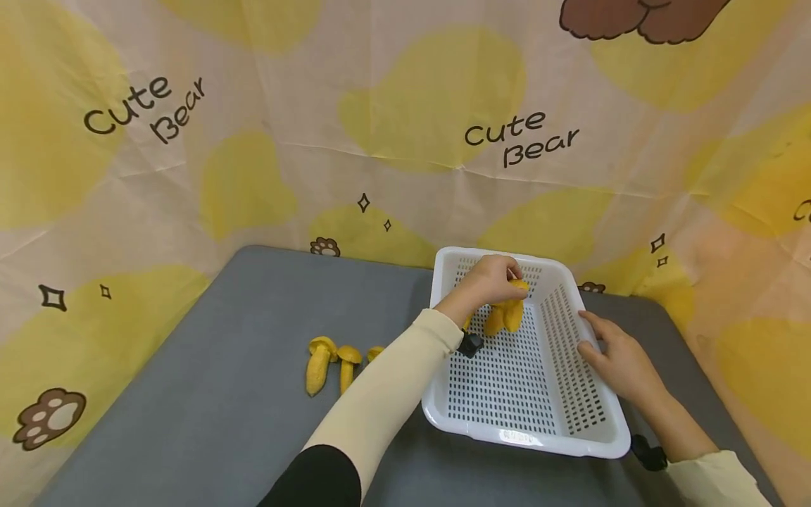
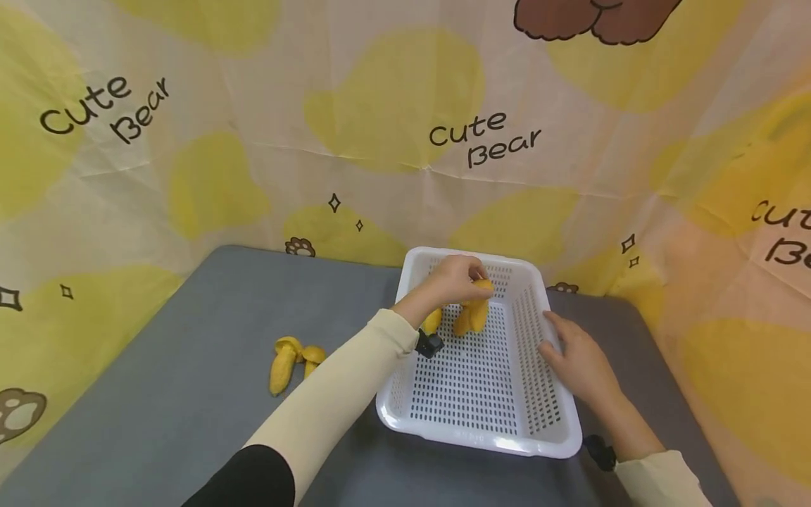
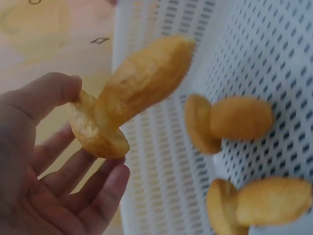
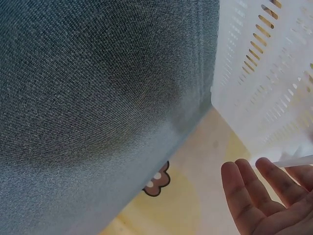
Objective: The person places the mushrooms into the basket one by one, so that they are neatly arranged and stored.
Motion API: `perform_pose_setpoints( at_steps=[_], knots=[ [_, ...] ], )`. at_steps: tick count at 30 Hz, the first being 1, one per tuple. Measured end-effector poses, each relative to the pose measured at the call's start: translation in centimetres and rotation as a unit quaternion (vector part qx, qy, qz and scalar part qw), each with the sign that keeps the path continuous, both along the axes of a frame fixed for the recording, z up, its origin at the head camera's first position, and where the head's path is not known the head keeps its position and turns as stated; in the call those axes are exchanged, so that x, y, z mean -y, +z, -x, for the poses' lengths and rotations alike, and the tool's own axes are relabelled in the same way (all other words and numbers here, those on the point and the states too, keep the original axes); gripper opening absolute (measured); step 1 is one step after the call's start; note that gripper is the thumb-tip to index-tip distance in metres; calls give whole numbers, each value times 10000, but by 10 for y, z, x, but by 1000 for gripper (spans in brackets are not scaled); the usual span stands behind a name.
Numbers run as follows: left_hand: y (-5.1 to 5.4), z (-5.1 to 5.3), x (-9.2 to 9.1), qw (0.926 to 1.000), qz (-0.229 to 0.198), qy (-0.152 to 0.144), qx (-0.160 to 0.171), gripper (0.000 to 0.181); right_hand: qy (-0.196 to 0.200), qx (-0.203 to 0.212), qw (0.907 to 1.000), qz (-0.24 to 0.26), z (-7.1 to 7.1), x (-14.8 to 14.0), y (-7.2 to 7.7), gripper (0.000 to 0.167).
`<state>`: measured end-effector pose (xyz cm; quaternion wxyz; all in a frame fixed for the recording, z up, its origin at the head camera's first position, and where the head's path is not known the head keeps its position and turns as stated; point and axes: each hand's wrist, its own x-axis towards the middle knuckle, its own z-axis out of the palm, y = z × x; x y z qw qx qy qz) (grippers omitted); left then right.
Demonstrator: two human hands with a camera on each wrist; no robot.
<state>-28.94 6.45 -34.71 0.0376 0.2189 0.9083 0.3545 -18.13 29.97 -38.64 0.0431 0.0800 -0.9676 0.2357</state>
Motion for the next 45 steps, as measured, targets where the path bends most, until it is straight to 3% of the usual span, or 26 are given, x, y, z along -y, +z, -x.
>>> perform_pose_setpoints(
  at_steps=[5, 9, 16, 23, 30, 37, 45],
  knots=[
    [-7, 0, -13, 9996, 278, -36, 72, 27, -12, 95, 10000, 9, 1, 4, 3, 57],
    [-11, 3, -21, 9987, 390, -301, 158, 28, -3, 126, 9999, 43, 0, 5, 5, 56],
    [-27, 15, -33, 9956, 742, -530, 237, 26, 16, 265, 9996, 96, -3, 3, 5, 57],
    [-38, 27, -50, 9928, 764, -907, 156, 22, 23, 165, 9999, 19, -2, -2, 4, 57],
    [-46, 36, -53, 9911, 886, -972, 202, 23, 69, 195, 9997, 91, -1, -1, 2, 57],
    [-54, 44, -55, 9918, 680, -1056, 229, 20, 7, 329, 9993, 147, 0, 1, 4, 58],
    [-60, 46, -57, 9914, 726, -1072, 171, 21, -2, 316, 9994, 157, 0, 0, 2, 58]
  ],
)
